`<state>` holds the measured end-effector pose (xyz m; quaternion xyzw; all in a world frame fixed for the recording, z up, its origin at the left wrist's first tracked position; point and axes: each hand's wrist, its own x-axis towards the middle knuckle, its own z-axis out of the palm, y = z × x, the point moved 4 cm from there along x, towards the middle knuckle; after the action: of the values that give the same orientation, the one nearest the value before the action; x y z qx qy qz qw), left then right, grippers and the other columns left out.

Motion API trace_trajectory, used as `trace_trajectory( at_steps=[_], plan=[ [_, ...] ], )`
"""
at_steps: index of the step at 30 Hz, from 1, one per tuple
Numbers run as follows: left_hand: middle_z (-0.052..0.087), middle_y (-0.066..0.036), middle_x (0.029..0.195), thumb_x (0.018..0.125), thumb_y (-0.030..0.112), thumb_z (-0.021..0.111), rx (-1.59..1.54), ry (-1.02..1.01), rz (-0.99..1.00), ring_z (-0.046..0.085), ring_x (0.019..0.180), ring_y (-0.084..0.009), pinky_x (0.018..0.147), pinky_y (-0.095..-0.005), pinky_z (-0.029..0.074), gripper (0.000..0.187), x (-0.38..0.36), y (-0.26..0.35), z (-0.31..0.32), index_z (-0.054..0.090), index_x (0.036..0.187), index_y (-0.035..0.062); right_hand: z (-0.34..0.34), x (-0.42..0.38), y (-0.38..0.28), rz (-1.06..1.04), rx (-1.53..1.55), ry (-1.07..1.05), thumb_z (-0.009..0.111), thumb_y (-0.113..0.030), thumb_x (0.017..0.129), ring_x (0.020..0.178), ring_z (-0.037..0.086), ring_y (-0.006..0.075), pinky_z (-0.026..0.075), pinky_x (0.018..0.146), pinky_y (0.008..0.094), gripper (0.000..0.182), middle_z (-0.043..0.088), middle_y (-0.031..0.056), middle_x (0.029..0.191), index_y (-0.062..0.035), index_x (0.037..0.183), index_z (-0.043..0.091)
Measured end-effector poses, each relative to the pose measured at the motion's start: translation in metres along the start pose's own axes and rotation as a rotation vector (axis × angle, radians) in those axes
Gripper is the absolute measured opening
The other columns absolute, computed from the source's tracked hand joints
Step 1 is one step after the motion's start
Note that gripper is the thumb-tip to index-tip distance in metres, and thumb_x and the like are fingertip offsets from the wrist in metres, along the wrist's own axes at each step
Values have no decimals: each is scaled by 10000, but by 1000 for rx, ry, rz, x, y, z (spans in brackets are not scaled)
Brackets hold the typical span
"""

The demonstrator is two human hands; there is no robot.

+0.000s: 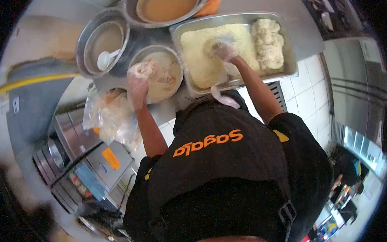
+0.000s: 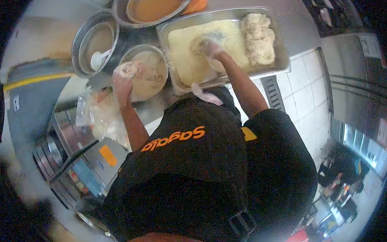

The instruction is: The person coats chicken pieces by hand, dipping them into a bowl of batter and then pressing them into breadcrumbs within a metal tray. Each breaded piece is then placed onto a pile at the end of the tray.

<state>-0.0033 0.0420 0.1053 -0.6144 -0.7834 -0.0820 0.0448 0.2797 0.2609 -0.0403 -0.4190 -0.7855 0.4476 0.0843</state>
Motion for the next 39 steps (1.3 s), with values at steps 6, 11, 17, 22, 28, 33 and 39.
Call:
trace_trajectory(
  at_steps=[6,11,17,22,28,33,39],
  plan=[
    [628,-132,872,697,76,534,-140,26,159,579,847,-279,789,-342,434,185,6,-11,-10,636,843,24,40,32,-100,-234,-467,83,503,-244,804,1047,490,253,369,897,359,329,511,149,1139,-76,1086,529],
    [611,-128,776,653,71,535,-454,58,-67,567,760,-292,735,-355,430,153,23,2,-36,619,772,26,55,4,-79,-614,-738,-13,481,-263,800,1162,382,249,223,1011,386,327,462,94,1212,-154,1105,522],
    [610,-113,751,660,96,552,-290,180,240,566,723,-282,694,-359,440,151,59,62,-58,612,777,22,-21,-10,-65,-351,-872,279,464,-287,801,986,507,258,403,837,407,288,559,77,1033,-99,999,555],
    [610,-109,873,720,180,572,-688,-93,237,572,820,-262,739,-336,446,189,109,132,-51,627,856,59,-70,-24,-55,44,-525,627,434,-289,844,801,569,299,461,709,372,287,589,154,869,-43,911,565],
    [623,-115,887,701,209,604,-528,-130,277,584,825,-264,764,-316,451,221,98,132,-7,643,879,84,-76,-28,-53,194,-456,568,458,-293,827,789,580,284,458,710,380,291,600,152,846,-32,868,580],
    [620,-148,853,671,174,593,-292,-144,-65,576,803,-298,722,-357,447,222,46,47,46,628,836,30,-41,17,26,129,-544,268,474,-203,777,844,578,268,452,732,389,240,600,145,921,-37,897,597],
    [618,-171,854,658,254,649,-497,-439,-421,587,819,-287,698,-374,444,319,9,17,41,623,859,8,12,14,57,139,-392,-178,443,-91,781,935,551,249,428,804,350,243,571,143,1035,-26,965,587]
  ],
)
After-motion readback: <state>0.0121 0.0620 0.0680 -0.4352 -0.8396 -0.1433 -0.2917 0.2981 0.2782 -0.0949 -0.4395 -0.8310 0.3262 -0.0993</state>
